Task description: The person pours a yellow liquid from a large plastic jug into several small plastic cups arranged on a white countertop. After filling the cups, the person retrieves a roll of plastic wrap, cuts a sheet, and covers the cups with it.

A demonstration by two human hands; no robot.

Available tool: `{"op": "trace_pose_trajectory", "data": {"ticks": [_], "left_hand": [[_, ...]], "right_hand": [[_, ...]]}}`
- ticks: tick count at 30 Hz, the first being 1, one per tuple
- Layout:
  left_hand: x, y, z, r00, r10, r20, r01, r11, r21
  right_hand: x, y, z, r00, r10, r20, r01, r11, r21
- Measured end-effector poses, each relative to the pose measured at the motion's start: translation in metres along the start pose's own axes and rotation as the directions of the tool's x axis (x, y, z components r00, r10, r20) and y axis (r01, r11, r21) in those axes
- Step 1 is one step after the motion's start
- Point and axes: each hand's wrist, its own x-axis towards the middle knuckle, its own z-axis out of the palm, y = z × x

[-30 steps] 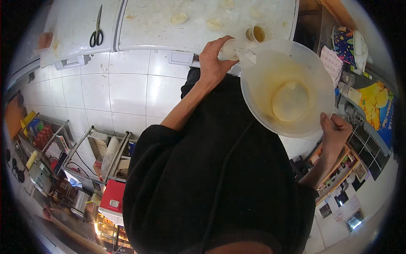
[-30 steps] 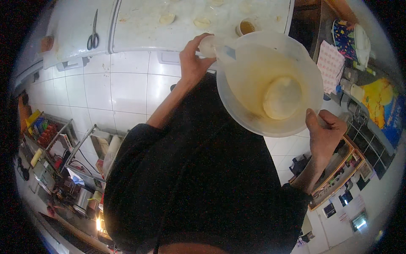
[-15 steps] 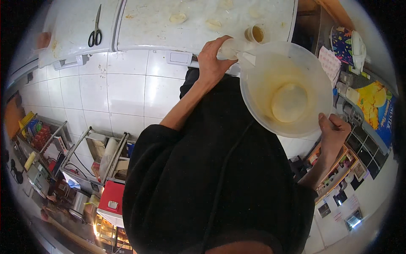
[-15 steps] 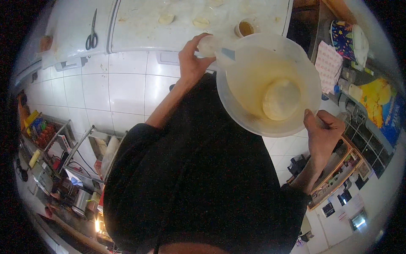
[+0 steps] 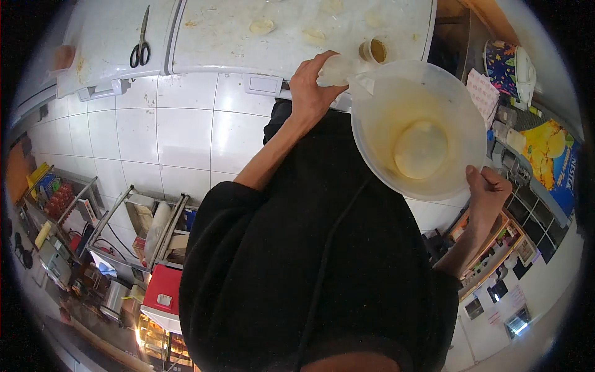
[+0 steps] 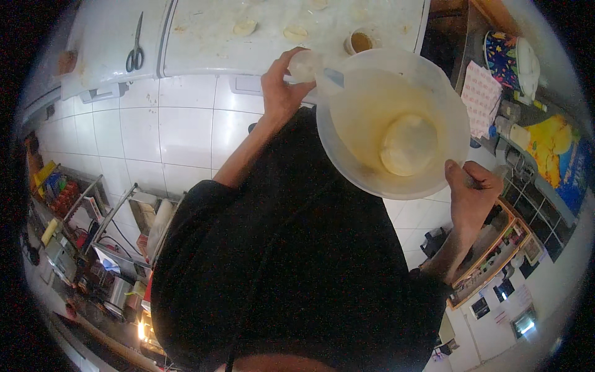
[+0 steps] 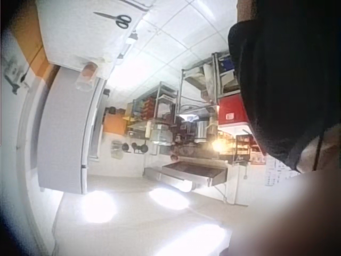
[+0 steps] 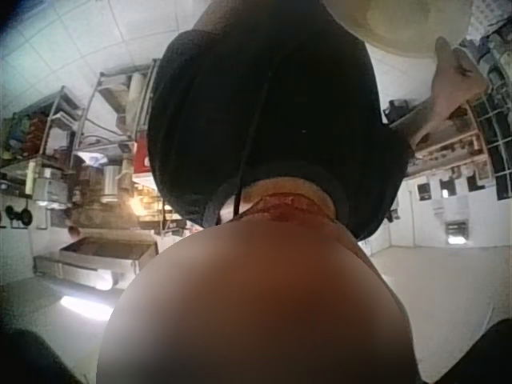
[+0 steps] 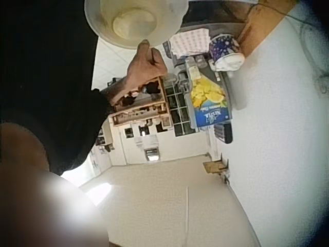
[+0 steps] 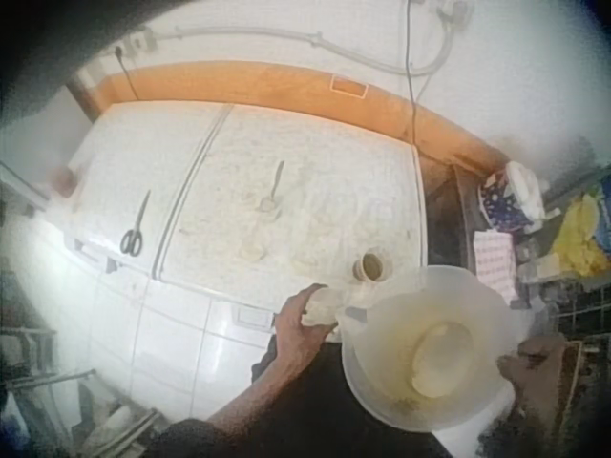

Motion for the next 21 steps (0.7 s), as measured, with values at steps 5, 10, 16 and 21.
{"op": "trace_pose_trajectory", "data": {"ticks": [5,10,16,21], "left_hand": [[0.003,-0.003,0.001,0.999,0.004,-0.038,-0.003,1.000,0.015],[0.010,0.001,0.001,0.999,-0.021,-0.026,0.022,0.999,0.031],[0.024,-0.008,-0.007,0.990,-0.064,-0.123,0.071,0.996,0.058],[0.043,-0.015,-0.025,0.991,-0.025,-0.135,0.062,0.958,0.279]], "right_hand": [[0.004,0.008,0.009,0.999,-0.031,0.023,0.026,0.978,0.207],[0.002,0.020,0.010,0.999,-0.001,-0.048,0.015,0.958,0.287],[0.008,0.032,0.016,0.990,0.024,-0.138,0.040,0.896,0.442],[0.012,0.041,0.015,0.987,0.039,-0.158,0.034,0.902,0.431]]}}
